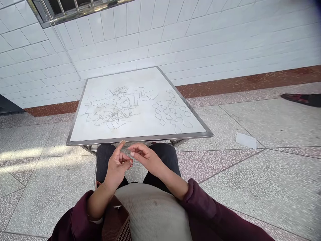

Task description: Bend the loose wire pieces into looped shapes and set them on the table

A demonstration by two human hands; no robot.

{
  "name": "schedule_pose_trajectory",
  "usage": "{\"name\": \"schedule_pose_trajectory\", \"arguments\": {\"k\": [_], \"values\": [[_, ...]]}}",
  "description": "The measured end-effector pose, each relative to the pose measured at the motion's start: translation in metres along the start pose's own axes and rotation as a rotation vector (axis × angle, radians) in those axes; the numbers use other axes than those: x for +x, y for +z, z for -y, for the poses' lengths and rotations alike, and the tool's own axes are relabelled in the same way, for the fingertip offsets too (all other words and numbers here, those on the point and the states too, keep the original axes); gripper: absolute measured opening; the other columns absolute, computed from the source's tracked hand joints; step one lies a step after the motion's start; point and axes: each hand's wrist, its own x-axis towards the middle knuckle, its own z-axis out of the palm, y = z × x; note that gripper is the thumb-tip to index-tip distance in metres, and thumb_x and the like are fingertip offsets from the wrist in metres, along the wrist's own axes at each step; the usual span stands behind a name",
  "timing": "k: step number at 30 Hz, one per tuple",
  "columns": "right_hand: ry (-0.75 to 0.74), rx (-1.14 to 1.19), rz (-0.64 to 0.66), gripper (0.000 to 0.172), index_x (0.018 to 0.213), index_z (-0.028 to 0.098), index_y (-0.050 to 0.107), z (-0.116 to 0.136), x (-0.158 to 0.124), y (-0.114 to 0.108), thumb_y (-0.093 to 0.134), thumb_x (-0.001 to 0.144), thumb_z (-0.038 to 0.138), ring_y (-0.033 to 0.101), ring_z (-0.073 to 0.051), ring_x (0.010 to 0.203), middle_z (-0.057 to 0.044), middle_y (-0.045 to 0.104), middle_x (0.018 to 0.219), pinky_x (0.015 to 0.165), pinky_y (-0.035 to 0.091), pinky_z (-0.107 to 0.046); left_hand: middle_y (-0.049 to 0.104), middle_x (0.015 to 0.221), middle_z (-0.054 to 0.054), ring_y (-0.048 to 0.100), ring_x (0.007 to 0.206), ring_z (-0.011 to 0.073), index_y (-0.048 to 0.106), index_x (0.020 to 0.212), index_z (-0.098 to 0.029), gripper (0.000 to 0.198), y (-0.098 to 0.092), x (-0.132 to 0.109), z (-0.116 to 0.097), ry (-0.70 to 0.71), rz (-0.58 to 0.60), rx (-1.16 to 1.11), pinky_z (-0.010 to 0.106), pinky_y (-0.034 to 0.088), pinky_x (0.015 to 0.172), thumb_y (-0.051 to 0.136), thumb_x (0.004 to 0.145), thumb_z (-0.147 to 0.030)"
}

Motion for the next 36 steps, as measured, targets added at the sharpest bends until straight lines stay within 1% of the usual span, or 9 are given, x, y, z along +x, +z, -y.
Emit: {"name": "schedule_pose_trajectory", "arguments": {"k": [4,8,13,19,24,26,30,33,36], "values": [[-0.221,-0.280,0.028,0.016,0.098,0.025,0.070,0.003,0.003,-0.003,0.055,0.093,0.026,0.062,-0.018,0.080,-0.005,0.066,0.090,0.071,0.051,-0.032,0.060,0.069,-0.005,0.057,0.061,0.0116,0.035,0.150,-0.018,0.081,0.001,-0.001,0.005,0.015,0.062,0.022,0.026,0.048,0.063,0.067,0.075,-0.015],[-0.314,-0.382,0.008,0.025,0.105,0.025,0.070,0.000,0.001,0.000,0.047,0.096,0.018,0.064,-0.019,0.087,-0.008,0.065,0.098,0.073,0.054,-0.033,0.059,0.067,-0.006,0.057,0.061,0.0119,0.035,0.151,-0.020,0.081,0.001,-0.002,0.004,0.026,0.096,0.074,0.028,0.048,0.065,0.060,0.075,-0.010],[-0.313,-0.452,-0.001,0.033,0.104,0.025,0.069,-0.005,-0.004,0.006,0.039,0.095,0.013,0.062,-0.017,0.079,-0.007,0.062,0.097,0.066,0.053,-0.029,0.057,0.064,-0.007,0.055,0.059,0.0118,0.035,0.151,-0.018,0.083,0.002,-0.001,0.005,0.030,0.097,0.043,0.027,0.048,0.063,0.057,0.071,-0.008],[-0.239,-0.496,-0.005,0.032,0.097,0.025,0.069,-0.006,-0.005,0.008,0.039,0.094,0.013,0.058,-0.015,0.070,-0.005,0.059,0.091,0.061,0.051,-0.028,0.058,0.065,-0.007,0.057,0.058,0.0116,0.035,0.150,-0.017,0.085,0.005,0.000,0.009,-0.037,0.104,-0.026,0.027,0.048,0.062,0.061,0.070,-0.009],[-0.349,-0.513,-0.075,0.025,0.099,0.026,0.072,-0.001,-0.002,0.002,0.047,0.097,0.021,0.058,-0.022,0.085,-0.007,0.064,0.088,0.075,0.052,-0.037,0.060,0.066,-0.006,0.059,0.058,0.0118,0.038,0.148,-0.019,0.082,0.005,-0.003,0.009,-0.026,0.055,-0.022,0.026,0.049,0.061,0.070,0.072,-0.016],[-0.379,-0.526,-0.091,0.024,0.099,0.027,0.073,0.000,0.000,-0.002,0.049,0.098,0.025,0.057,-0.023,0.086,-0.008,0.065,0.087,0.075,0.050,-0.039,0.061,0.068,-0.006,0.061,0.059,0.0122,0.039,0.146,-0.019,0.081,0.004,-0.003,0.009,-0.028,0.035,-0.011,0.026,0.049,0.059,0.072,0.072,-0.018],[-0.405,-0.524,-0.040,0.027,0.098,0.027,0.074,0.002,0.001,-0.006,0.047,0.100,0.031,0.055,-0.021,0.080,-0.006,0.061,0.081,0.070,0.048,-0.035,0.062,0.068,-0.005,0.062,0.058,0.0125,0.042,0.143,-0.019,0.079,0.004,-0.003,0.008,-0.043,0.041,-0.011,0.025,0.049,0.058,0.075,0.070,-0.020],[-0.419,-0.504,0.029,0.028,0.094,0.026,0.074,0.004,0.001,-0.009,0.047,0.099,0.028,0.054,-0.019,0.076,-0.005,0.057,0.077,0.066,0.046,-0.032,0.062,0.067,-0.005,0.061,0.057,0.0123,0.044,0.142,-0.018,0.079,0.005,-0.005,0.008,-0.064,0.074,-0.014,0.025,0.049,0.057,0.075,0.069,-0.020],[-0.406,-0.485,0.055,0.027,0.090,0.026,0.074,0.007,0.002,-0.012,0.048,0.096,0.024,0.052,-0.019,0.074,-0.004,0.055,0.075,0.063,0.043,-0.031,0.062,0.067,-0.005,0.061,0.056,0.0123,0.045,0.142,-0.019,0.078,0.004,-0.006,0.007,-0.093,0.108,-0.015,0.025,0.048,0.056,0.074,0.070,-0.019]]}}
